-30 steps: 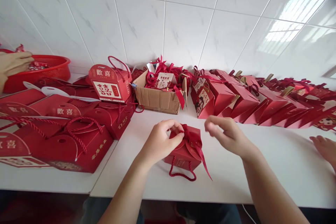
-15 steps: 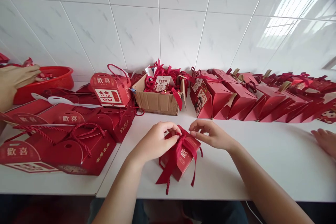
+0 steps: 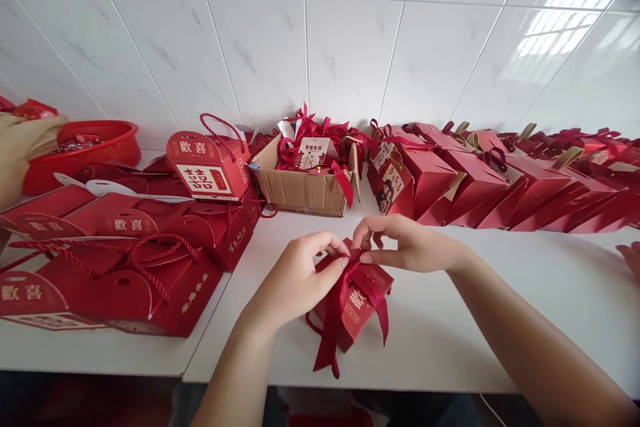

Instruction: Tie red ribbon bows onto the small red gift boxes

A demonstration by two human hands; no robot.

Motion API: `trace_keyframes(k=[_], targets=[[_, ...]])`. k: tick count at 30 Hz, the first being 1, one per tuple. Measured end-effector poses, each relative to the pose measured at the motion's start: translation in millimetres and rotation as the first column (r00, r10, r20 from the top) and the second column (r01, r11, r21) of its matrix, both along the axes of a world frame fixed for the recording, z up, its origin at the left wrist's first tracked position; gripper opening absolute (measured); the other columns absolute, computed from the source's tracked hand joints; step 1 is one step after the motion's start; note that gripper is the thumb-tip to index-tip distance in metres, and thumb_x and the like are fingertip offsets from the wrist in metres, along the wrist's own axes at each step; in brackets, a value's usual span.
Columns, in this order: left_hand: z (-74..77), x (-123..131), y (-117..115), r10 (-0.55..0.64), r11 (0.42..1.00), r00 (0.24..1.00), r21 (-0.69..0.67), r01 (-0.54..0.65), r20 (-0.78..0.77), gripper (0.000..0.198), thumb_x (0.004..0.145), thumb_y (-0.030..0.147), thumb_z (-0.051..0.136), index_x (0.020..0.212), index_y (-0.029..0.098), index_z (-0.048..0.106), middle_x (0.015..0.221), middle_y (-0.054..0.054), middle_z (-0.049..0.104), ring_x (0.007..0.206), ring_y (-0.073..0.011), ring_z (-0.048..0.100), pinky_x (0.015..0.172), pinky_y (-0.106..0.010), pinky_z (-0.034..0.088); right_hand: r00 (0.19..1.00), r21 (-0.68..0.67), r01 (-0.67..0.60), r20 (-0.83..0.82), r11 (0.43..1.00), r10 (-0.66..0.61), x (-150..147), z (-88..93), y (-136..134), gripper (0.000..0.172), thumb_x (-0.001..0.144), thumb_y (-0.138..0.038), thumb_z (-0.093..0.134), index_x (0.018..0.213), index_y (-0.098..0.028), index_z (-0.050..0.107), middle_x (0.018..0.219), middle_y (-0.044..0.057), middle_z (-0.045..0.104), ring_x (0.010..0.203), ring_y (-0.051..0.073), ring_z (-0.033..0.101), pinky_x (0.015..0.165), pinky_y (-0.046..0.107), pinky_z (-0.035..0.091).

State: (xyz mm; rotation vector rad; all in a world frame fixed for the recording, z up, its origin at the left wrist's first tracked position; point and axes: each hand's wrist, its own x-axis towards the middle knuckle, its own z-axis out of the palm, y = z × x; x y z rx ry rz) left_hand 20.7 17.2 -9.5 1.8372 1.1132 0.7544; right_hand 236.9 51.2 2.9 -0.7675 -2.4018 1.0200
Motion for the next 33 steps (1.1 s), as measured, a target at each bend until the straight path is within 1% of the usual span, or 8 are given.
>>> trace_keyframes(k=[5, 10, 13, 16, 20, 23, 28, 33], targets=[[-0.4, -1.0, 0.3, 0.011, 1.000, 1.000, 0.026, -0.011, 0.007, 0.009, 0.085, 0.021, 0.052, 0.083, 0.023, 0.061, 0.086, 0.005, 0.066, 0.085, -0.0110, 0.061, 0.078, -0.021, 0.046, 0.988, 0.041, -0.148, 0.055, 0.988, 0.146, -1.7, 13.4, 0.1, 0.020, 0.086, -0.013, 0.055, 0.103, -0.016, 0.065, 0.091, 0.004, 0.065, 0.079, 0.010, 0.058, 0.069, 0.023, 0.045], [-3.7, -2.9, 3.6, 0.021, 0.999, 1.000, 0.041, -0.021, 0.005, 0.013, 0.086, 0.019, 0.051, 0.083, 0.024, 0.062, 0.085, 0.006, 0.066, 0.084, -0.0097, 0.060, 0.078, -0.020, 0.046, 0.985, 0.076, -0.165, 0.068, 0.983, 0.160, -3.7, 8.8, -0.7, 0.031, 0.086, -0.007, 0.050, 0.109, -0.016, 0.068, 0.088, 0.005, 0.063, 0.072, 0.008, 0.056, 0.065, 0.019, 0.043], [-4.6, -2.2, 5.0, 0.015, 0.999, 1.000, 0.036, -0.016, 0.009, 0.014, 0.086, 0.018, 0.050, 0.082, 0.024, 0.062, 0.084, 0.006, 0.066, 0.084, -0.0091, 0.060, 0.078, -0.019, 0.046, 0.977, 0.053, -0.208, 0.055, 0.977, 0.206, -4.0, 4.6, 2.5, 0.037, 0.085, -0.002, 0.046, 0.112, -0.017, 0.068, 0.089, 0.006, 0.063, 0.071, 0.008, 0.055, 0.063, 0.019, 0.042], [-4.4, -2.3, 5.9, 0.022, 0.999, 1.000, 0.041, -0.022, -0.001, 0.013, 0.086, 0.019, 0.051, 0.082, 0.023, 0.062, 0.084, 0.006, 0.066, 0.083, -0.0094, 0.060, 0.077, -0.020, 0.046, 0.966, 0.026, -0.254, 0.064, 0.967, 0.252, -3.1, 3.9, 4.7, 0.041, 0.085, 0.000, 0.044, 0.115, -0.017, 0.066, 0.095, 0.008, 0.064, 0.076, 0.008, 0.055, 0.064, 0.019, 0.042], [-4.4, -5.2, 6.0, 0.039, 0.997, 0.999, 0.063, -0.037, -0.024, 0.012, 0.086, 0.022, 0.052, 0.082, 0.024, 0.063, 0.086, 0.005, 0.067, 0.085, -0.0106, 0.061, 0.078, -0.022, 0.045, 0.945, 0.007, -0.308, 0.119, 0.951, 0.305, -0.7, 6.6, 4.8, 0.049, 0.083, 0.005, 0.043, 0.122, -0.017, 0.061, 0.101, 0.009, 0.064, 0.088, 0.011, 0.055, 0.072, 0.020, 0.042], [-4.8, -8.7, 5.1, 0.069, 0.995, 0.996, 0.071, -0.065, -0.050, 0.010, 0.086, 0.025, 0.053, 0.083, 0.024, 0.063, 0.089, 0.005, 0.067, 0.087, -0.0118, 0.060, 0.079, -0.023, 0.045, 0.926, -0.034, -0.346, 0.148, 0.938, 0.347, 0.6, 8.4, 4.5, 0.053, 0.082, 0.007, 0.042, 0.126, -0.017, 0.058, 0.104, 0.009, 0.064, 0.091, 0.012, 0.055, 0.075, 0.022, 0.042], [-4.8, -11.4, 4.5, 0.085, 0.995, 0.994, 0.061, -0.081, -0.066, 0.011, 0.086, 0.026, 0.053, 0.085, 0.024, 0.064, 0.091, 0.004, 0.068, 0.088, -0.0125, 0.061, 0.080, -0.024, 0.046, 0.919, -0.046, -0.358, 0.159, 0.933, 0.360, 1.5, 8.5, 5.0, 0.048, 0.085, 0.003, 0.041, 0.125, -0.016, 0.058, 0.101, 0.009, 0.065, 0.087, 0.013, 0.055, 0.077, 0.024, 0.044], [-5.1, -10.7, 5.3, 0.073, 0.996, 0.996, 0.055, -0.070, -0.055, 0.011, 0.086, 0.024, 0.053, 0.085, 0.023, 0.064, 0.090, 0.004, 0.068, 0.088, -0.0124, 0.061, 0.080, -0.023, 0.046, 0.948, -0.050, -0.291, 0.118, 0.956, 0.295, -0.8, 8.4, 2.4, 0.049, 0.085, 0.000, 0.043, 0.129, -0.018, 0.054, 0.114, 0.010, 0.063, 0.095, 0.013, 0.057, 0.081, 0.025, 0.045]])
